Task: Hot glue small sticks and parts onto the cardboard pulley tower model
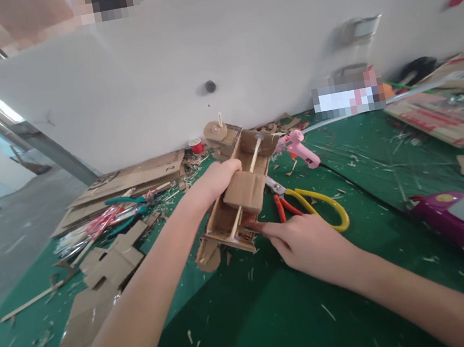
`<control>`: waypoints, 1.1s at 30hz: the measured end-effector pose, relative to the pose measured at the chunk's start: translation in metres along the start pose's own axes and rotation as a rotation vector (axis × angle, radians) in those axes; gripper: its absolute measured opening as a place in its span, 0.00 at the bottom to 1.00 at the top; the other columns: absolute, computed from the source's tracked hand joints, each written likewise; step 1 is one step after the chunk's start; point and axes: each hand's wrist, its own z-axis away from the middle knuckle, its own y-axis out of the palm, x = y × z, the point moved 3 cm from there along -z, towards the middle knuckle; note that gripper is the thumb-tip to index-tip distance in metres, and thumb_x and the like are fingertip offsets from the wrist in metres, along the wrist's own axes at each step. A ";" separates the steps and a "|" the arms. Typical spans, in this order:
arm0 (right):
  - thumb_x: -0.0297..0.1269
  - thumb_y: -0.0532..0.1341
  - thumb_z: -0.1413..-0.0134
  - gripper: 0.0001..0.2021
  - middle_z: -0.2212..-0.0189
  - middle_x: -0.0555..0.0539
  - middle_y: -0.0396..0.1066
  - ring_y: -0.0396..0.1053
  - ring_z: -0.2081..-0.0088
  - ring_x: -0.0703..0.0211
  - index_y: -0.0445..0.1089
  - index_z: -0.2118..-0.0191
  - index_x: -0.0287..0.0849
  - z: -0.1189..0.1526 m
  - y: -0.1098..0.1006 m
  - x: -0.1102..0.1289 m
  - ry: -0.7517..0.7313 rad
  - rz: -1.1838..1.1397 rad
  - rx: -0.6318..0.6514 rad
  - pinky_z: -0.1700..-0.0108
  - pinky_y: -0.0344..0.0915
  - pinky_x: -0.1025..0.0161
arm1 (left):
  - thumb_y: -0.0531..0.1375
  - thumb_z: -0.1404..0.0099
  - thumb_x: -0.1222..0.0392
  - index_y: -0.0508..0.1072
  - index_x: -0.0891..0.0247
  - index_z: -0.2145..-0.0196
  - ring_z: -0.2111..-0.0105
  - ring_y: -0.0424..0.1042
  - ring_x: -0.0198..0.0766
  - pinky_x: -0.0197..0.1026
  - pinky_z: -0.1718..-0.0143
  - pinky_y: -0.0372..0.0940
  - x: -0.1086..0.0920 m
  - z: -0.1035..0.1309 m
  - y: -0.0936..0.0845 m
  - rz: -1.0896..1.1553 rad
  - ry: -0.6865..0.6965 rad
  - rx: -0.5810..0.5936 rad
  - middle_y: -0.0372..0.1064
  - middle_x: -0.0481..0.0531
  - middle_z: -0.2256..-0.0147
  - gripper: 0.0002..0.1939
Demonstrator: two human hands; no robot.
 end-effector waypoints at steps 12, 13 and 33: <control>0.30 0.53 0.43 0.24 0.82 0.51 0.69 0.64 0.82 0.61 0.64 0.42 0.56 0.003 0.006 -0.006 -0.002 0.229 -0.156 0.78 0.34 0.62 | 0.52 0.50 0.51 0.58 0.62 0.79 0.78 0.54 0.36 0.41 0.77 0.48 -0.003 0.002 0.002 0.051 -0.063 0.012 0.56 0.49 0.78 0.11; 0.29 0.53 0.43 0.25 0.83 0.52 0.68 0.64 0.82 0.61 0.63 0.42 0.56 0.004 0.008 -0.005 -0.014 0.266 -0.185 0.77 0.33 0.61 | 0.52 0.50 0.51 0.59 0.62 0.79 0.78 0.54 0.36 0.41 0.77 0.48 -0.002 0.001 0.001 0.048 -0.062 0.009 0.56 0.49 0.78 0.11; 0.34 0.49 0.40 0.17 0.81 0.49 0.71 0.62 0.81 0.63 0.72 0.52 0.48 -0.003 -0.002 0.000 -0.045 0.094 -0.012 0.76 0.40 0.63 | 0.52 0.50 0.51 0.58 0.61 0.81 0.76 0.56 0.37 0.41 0.76 0.48 0.004 -0.012 0.002 0.008 0.055 0.003 0.59 0.49 0.78 0.12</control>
